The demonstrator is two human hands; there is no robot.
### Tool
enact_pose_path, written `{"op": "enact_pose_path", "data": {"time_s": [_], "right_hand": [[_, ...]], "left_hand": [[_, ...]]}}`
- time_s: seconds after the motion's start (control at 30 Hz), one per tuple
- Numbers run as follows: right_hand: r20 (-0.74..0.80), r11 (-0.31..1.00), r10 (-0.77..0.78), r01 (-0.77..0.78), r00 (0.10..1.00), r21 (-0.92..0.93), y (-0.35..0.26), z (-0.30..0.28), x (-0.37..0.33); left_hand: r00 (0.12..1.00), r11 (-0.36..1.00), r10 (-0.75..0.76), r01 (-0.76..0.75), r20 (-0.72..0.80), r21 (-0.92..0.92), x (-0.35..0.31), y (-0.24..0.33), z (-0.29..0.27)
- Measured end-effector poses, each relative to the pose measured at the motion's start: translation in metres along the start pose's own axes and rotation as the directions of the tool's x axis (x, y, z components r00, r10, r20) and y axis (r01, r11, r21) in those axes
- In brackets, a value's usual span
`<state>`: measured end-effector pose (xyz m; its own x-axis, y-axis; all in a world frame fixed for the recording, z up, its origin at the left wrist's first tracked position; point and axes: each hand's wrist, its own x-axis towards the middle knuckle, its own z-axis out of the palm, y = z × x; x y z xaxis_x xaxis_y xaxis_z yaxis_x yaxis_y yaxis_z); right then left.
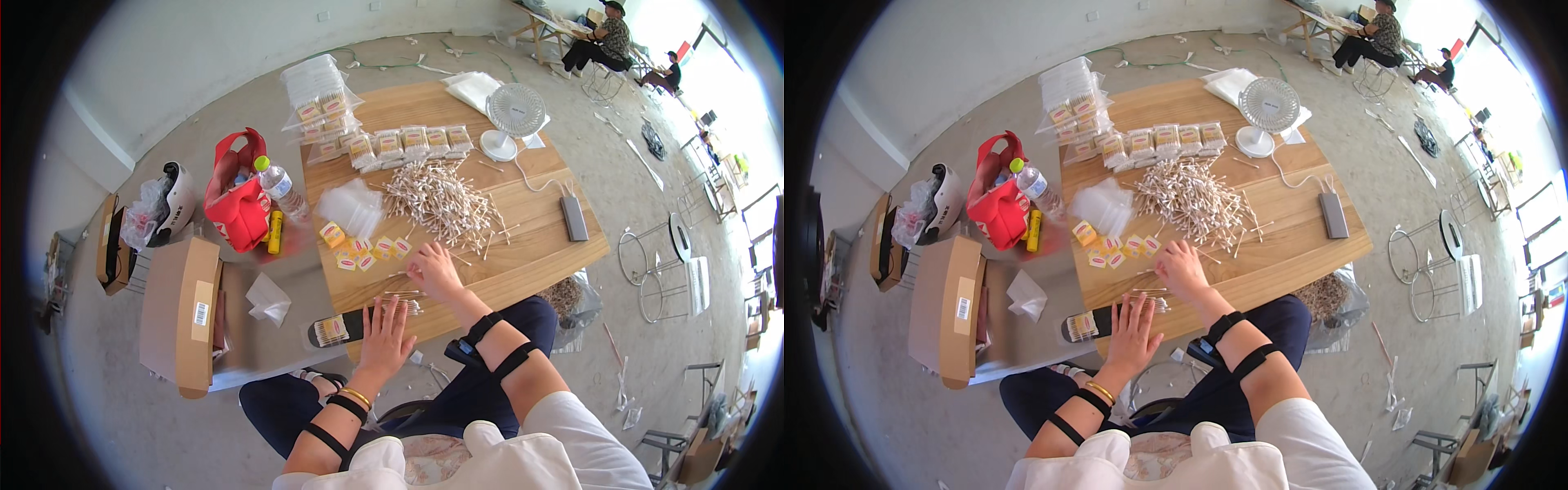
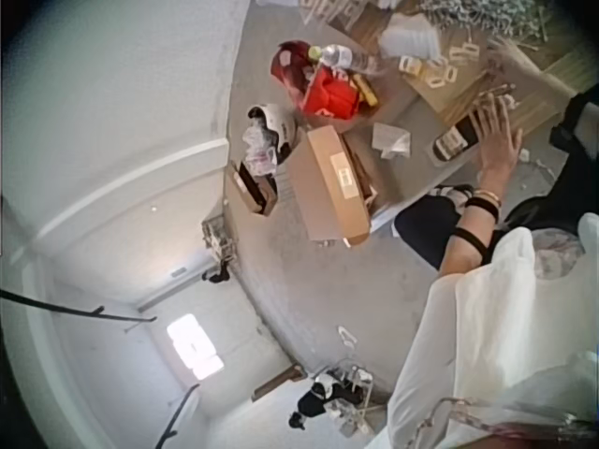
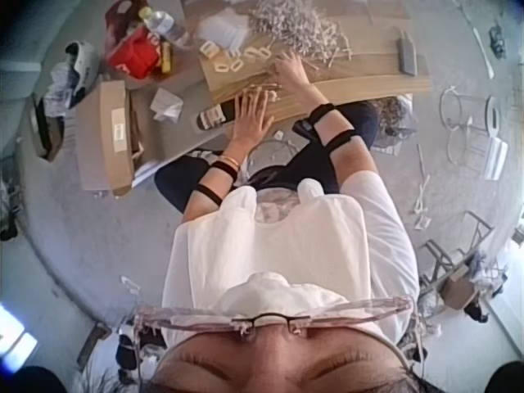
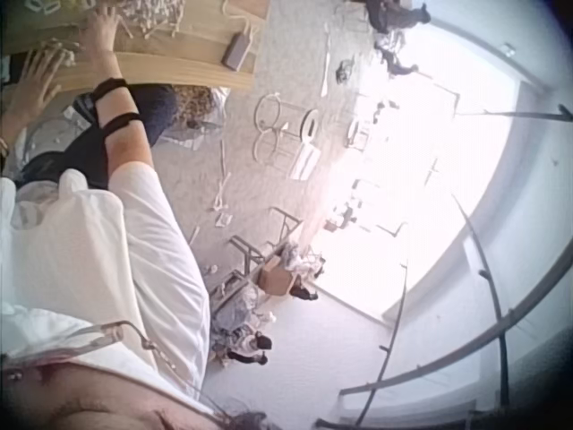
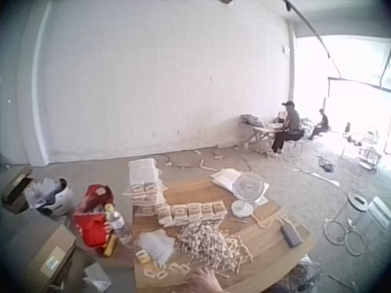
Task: The person gathers cotton swabs from a pile, aligns them into a row on the table, and places the row into a small plastic bag. After sealing the bag, the person sets it aside and begins the process again.
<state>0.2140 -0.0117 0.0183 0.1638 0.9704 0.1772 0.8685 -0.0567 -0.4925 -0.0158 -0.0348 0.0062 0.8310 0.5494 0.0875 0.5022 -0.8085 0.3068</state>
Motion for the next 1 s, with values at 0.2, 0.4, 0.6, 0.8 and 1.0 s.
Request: {"op": "enact_pose_path", "data": {"time_s": [0.2,0.4,0.6,0.8,1.0], "right_hand": [[-0.097,0.989,-0.001,0.015,0.995,0.15,-0.004,0.003,-0.023],[-0.383,0.953,0.299,-0.296,0.874,0.069,0.043,-0.028,-0.042],[-0.315,0.971,0.24,-0.233,0.918,0.062,0.027,0.0,-0.031],[-0.142,0.975,0.035,-0.002,0.989,0.224,-0.019,0.013,-0.039],[-0.321,0.877,0.326,-0.158,0.889,0.453,-0.031,0.024,-0.049]], "left_hand": [[0.999,1.0,-0.012,0.011,-0.05,-0.027,0.004,0.002,-0.001],[0.994,0.994,-0.083,0.077,-0.07,-0.079,0.028,-0.008,-0.007],[0.999,0.995,-0.03,0.031,-0.018,0.099,0.024,-0.007,0.01],[0.997,0.995,-0.037,0.031,-0.072,-0.094,0.018,-0.007,-0.001],[0.996,0.994,-0.071,0.065,-0.061,-0.088,0.024,-0.011,-0.007]]}}
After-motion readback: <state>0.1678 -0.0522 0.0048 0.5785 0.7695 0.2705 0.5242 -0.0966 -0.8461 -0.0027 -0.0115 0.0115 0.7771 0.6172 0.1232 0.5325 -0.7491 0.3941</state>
